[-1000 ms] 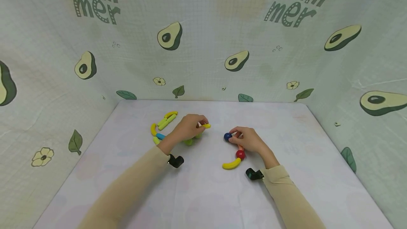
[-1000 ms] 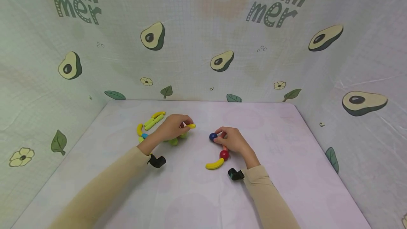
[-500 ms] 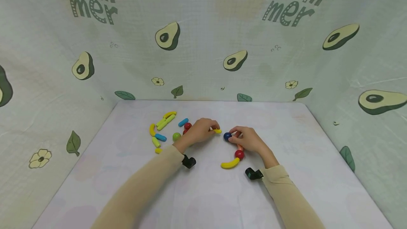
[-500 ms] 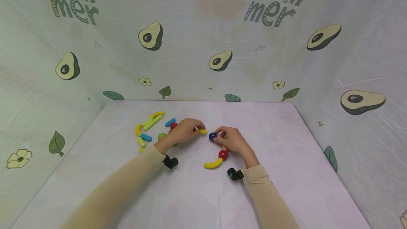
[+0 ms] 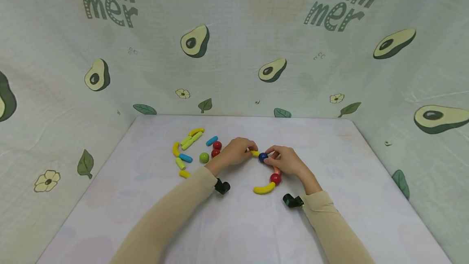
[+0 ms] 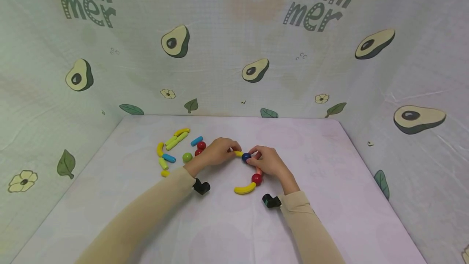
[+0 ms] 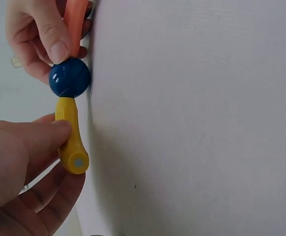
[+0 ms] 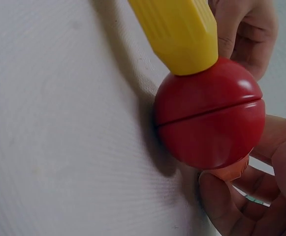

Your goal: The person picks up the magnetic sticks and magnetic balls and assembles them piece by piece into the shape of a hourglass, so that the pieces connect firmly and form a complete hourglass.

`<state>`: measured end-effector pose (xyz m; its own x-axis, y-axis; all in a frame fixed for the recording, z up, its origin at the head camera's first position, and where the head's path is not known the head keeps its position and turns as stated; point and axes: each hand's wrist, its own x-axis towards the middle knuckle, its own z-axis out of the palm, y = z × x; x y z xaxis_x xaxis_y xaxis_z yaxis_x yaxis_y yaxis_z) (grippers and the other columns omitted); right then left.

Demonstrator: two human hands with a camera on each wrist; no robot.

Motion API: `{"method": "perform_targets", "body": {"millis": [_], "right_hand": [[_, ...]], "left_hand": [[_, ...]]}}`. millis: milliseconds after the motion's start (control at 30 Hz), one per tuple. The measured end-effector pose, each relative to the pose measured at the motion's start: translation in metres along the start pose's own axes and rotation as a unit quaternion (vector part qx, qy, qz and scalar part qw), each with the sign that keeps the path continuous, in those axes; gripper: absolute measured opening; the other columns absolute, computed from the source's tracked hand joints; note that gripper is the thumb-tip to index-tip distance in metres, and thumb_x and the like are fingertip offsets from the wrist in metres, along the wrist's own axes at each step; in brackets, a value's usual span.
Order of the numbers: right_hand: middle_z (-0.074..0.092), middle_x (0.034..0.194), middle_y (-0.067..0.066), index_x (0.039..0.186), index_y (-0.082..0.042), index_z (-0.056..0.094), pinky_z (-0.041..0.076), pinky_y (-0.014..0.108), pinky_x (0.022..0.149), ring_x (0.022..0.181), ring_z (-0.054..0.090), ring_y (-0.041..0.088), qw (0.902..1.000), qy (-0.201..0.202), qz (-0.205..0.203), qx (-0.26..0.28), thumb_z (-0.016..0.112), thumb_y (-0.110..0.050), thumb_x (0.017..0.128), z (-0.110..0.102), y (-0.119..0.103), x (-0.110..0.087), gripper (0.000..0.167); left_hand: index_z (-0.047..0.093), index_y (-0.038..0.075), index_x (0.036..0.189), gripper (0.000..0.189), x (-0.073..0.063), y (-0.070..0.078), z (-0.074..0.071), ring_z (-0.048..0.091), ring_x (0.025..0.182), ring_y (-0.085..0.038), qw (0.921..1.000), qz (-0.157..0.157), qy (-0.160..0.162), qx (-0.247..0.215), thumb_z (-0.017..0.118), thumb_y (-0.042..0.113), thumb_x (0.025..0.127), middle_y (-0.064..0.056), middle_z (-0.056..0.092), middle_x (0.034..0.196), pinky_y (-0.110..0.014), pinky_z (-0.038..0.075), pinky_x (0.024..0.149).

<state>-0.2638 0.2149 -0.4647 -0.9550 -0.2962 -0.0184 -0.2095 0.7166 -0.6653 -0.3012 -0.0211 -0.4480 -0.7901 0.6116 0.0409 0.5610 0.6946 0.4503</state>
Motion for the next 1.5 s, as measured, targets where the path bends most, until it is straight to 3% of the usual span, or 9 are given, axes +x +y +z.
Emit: {"method": "perform_targets", "body": {"millis": [333, 767, 1067, 1500], "right_hand": [[0.070, 0.096, 0.006, 0.125, -0.010, 0.072, 0.050, 0.031, 0.064, 0.073, 0.060, 0.019, 0.9998, -0.003, 0.021, -0.002, 0.078, -0.030, 0.099, 0.000, -0.001, 0.001, 0.033], [0.069, 0.094, 0.007, 0.126, -0.008, 0.070, 0.047, 0.031, 0.064, 0.073, 0.058, 0.020, 0.9995, -0.003, 0.029, -0.010, 0.077, -0.030, 0.100, -0.003, -0.002, 0.000, 0.035], [0.066, 0.090, 0.006, 0.127, -0.007, 0.068, 0.045, 0.032, 0.065, 0.073, 0.058, 0.019, 0.9989, -0.012, 0.041, -0.021, 0.075, -0.031, 0.100, -0.006, -0.003, -0.001, 0.036], [0.072, 0.112, 0.012, 0.128, -0.007, 0.070, 0.053, 0.035, 0.075, 0.084, 0.063, 0.021, 0.9997, 0.001, 0.013, -0.023, 0.074, -0.031, 0.100, -0.006, -0.008, -0.004, 0.036]], "left_hand": [[0.073, 0.015, 0.124, 0.029, 0.000, -0.007, 0.002, 0.066, 0.105, -0.019, 0.9991, -0.021, -0.005, -0.037, 0.080, 0.010, 0.096, -0.004, 0.074, 0.117, -0.032, 0.056, 0.100], [0.073, 0.016, 0.123, 0.027, -0.002, -0.009, 0.003, 0.063, 0.103, -0.018, 0.9988, -0.038, 0.012, -0.029, 0.079, 0.014, 0.097, -0.003, 0.073, 0.113, -0.033, 0.056, 0.097], [0.074, 0.016, 0.129, 0.033, 0.000, -0.013, 0.003, 0.062, 0.102, -0.016, 0.9991, -0.025, 0.012, -0.031, 0.080, 0.012, 0.097, -0.001, 0.069, 0.112, -0.029, 0.056, 0.097], [0.075, 0.014, 0.129, 0.031, 0.004, -0.010, 0.005, 0.061, 0.100, -0.013, 0.9984, 0.023, 0.003, -0.051, 0.078, 0.009, 0.098, 0.001, 0.072, 0.116, -0.025, 0.055, 0.096]]}}
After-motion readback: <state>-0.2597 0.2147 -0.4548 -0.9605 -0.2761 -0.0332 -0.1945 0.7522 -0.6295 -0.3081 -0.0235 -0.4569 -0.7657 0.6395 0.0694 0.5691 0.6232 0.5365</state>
